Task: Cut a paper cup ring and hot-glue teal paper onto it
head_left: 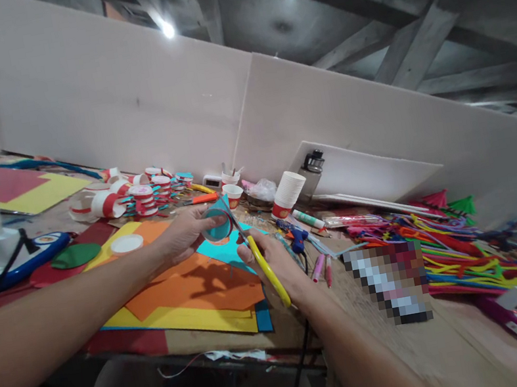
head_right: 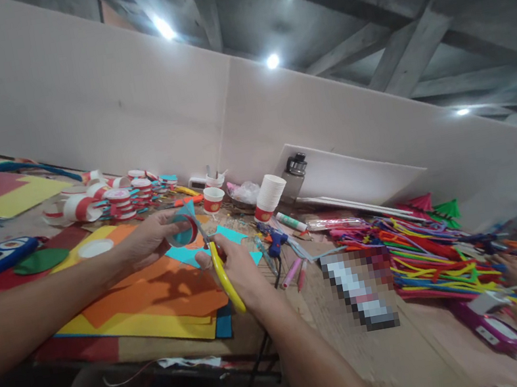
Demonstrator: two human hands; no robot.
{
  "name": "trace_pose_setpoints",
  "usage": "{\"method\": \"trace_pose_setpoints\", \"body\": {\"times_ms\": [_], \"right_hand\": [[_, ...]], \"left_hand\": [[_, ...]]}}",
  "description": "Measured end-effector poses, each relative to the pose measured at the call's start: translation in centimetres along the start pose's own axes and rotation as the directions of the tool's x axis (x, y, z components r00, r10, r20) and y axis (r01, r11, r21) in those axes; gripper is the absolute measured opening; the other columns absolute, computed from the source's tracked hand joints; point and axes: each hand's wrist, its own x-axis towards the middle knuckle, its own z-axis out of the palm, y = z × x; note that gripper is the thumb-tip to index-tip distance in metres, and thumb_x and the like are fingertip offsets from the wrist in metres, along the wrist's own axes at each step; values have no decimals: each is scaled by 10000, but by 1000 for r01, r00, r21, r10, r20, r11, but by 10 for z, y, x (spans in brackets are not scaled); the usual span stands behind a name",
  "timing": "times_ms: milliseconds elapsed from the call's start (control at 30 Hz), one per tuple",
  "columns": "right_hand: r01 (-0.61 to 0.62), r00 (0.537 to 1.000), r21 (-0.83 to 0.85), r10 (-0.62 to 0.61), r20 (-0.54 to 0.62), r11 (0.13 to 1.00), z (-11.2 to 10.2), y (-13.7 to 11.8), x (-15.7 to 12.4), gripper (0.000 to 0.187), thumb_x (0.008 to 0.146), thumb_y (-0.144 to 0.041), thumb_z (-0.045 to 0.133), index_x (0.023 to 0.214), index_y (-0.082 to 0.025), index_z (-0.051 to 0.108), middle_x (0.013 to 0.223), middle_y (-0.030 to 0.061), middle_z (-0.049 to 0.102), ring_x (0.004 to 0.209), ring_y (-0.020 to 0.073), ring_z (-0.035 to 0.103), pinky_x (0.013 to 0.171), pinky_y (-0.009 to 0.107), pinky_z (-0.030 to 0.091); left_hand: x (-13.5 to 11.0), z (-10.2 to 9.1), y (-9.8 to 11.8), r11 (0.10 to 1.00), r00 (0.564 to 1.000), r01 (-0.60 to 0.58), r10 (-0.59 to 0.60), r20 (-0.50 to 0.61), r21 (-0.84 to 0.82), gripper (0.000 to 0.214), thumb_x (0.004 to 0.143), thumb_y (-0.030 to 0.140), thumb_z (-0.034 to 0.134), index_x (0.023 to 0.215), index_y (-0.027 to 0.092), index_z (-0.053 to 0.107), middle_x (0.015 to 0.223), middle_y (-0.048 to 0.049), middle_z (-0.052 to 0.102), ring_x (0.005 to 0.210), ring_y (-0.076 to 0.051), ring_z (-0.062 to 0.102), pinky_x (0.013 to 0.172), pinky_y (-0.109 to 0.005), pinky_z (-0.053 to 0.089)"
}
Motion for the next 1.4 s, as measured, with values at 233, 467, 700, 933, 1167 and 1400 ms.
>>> {"method": "trace_pose_setpoints", "body": {"times_ms": [233,467,700,933,1167,1400], "right_hand": [[-17,1000,18,16,21,1000,-2,-3,-1,466,882,-664,442,814,-204,467,693,-31,407,634,116,379,558,245,283],[-6,1000,25,6,18,1000,0,-2,-2,444,893,-646,447,836,-206,472,698,-32,407,636,117,382,553,244,292],[0,999,44,-2,47,999,-1,-3,-1,427,907,-631,436,913,-209,498,785,-7,467,710,141,420,637,267,362],[-3,999,53,1,39,999,-1,-3,-2,394,911,-602,450,857,-212,463,742,-27,415,670,124,384,593,253,317],[-7,1000,22,6,17,1000,-1,-4,-1,427,898,-626,447,785,-214,432,686,-31,407,630,119,381,549,248,277],[15,1000,47,-16,23,999,0,0,-1,400,910,-598,455,840,-205,480,695,-27,427,647,118,397,558,234,304]], "left_hand": [[0,-1,1,1000,1000,-11,10,12,28,179,676,210,783,827,125,737,801,-67,744,685,-156,670,652,-252,520],[0,-1,1,1000,1000,1,-1,14,4,192,678,195,784,851,123,740,802,-62,741,677,-147,666,648,-242,516],[-1,3,2,1000,1000,-26,27,12,-13,142,701,198,768,815,120,733,798,-59,735,677,-138,652,657,-240,504],[-2,4,2,1000,1000,-10,10,7,-19,180,670,214,797,808,119,731,787,-54,730,668,-133,647,648,-237,497],[-1,4,2,1000,1000,-1,1,-2,-28,211,637,212,816,801,111,728,769,-52,724,649,-126,640,632,-229,491],[1,-1,0,1000,1000,-9,9,20,-10,205,672,205,792,845,117,726,798,-54,733,678,-134,658,654,-234,502]]}}
